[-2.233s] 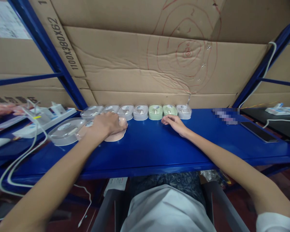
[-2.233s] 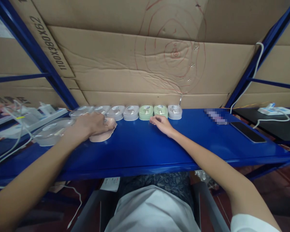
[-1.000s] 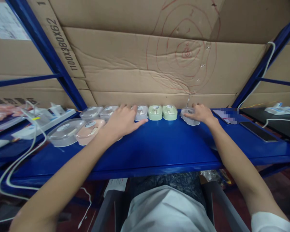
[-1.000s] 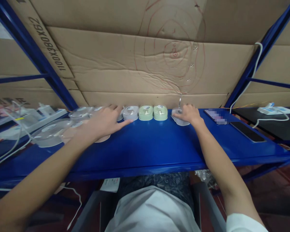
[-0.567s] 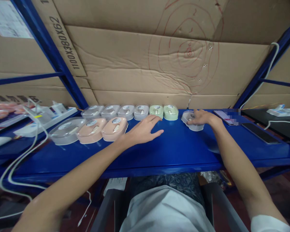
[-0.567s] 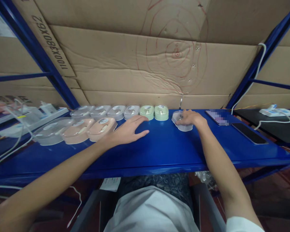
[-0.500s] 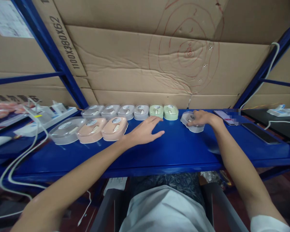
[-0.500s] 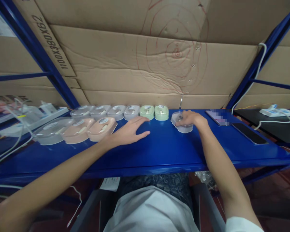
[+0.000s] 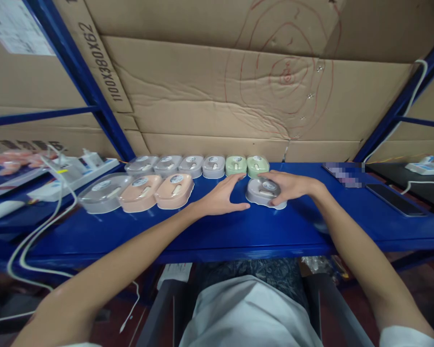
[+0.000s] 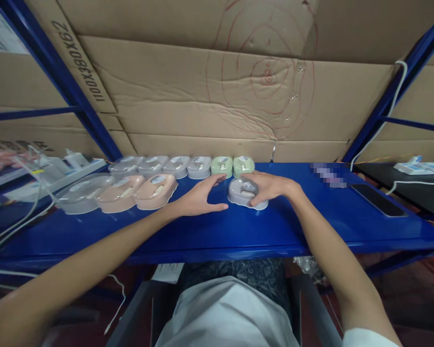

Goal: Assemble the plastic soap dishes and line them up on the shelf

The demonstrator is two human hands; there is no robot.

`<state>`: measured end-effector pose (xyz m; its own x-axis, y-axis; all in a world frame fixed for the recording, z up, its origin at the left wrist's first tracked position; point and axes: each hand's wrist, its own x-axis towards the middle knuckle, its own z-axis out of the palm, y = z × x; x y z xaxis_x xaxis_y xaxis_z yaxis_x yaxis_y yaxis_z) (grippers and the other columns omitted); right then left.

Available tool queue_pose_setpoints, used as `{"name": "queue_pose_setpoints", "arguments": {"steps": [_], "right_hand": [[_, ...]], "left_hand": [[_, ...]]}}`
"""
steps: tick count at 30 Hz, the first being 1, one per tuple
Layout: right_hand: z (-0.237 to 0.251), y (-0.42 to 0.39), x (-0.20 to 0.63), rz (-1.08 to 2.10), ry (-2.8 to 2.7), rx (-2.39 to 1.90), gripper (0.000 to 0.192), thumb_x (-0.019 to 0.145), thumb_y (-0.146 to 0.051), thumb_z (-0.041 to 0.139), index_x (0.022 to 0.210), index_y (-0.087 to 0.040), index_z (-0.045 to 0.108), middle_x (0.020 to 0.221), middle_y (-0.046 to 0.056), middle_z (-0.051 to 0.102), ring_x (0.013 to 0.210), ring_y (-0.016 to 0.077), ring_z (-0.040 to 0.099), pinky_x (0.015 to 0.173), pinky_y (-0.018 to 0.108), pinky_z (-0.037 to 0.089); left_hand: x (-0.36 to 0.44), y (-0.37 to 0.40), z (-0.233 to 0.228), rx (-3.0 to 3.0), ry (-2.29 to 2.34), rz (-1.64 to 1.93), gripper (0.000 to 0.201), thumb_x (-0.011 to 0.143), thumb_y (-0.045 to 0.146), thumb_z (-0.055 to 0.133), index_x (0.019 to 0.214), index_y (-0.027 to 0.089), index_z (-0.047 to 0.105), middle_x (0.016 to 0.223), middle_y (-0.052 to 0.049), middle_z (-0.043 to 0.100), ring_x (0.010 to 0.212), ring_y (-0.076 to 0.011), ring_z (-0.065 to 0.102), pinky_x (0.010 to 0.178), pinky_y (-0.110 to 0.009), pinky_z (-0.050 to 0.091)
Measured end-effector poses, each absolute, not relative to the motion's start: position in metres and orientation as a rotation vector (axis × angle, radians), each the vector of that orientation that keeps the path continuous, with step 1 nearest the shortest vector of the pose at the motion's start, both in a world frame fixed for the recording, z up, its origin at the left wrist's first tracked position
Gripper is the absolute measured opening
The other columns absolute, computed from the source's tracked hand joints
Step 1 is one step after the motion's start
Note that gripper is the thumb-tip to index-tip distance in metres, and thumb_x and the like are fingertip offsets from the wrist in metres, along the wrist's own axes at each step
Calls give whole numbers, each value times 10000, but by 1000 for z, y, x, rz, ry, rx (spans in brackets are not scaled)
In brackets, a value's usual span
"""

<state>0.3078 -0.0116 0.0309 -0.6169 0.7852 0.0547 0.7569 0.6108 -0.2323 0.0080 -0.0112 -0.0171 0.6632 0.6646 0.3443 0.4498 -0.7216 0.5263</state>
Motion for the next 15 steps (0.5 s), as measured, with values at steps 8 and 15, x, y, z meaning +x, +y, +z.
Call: {"name": "queue_pose_setpoints", "arguments": {"steps": [8,15], "right_hand": [[9,-13,272,490,-2590,-861,981,735,-498,933,1590,-259,516,1545,115,646,1367,347,651,1161,483,531],[-6,-5,271,476,-2511,-821,1015,719,-551,947,1598,-286,513,1528,114,654,1379,357,645,1176,510,528]], "left_hand": [[5,1,-29,2519,791,699,1188,733,625,931,1682,241,328,1711,-194,436,1575,-431,431,1281,-605,364],[5,-2,-22,2468,790,745,1095,703,570,955,1614,260,434,1595,-157,583,1469,-422,559,1223,-592,428]]}}
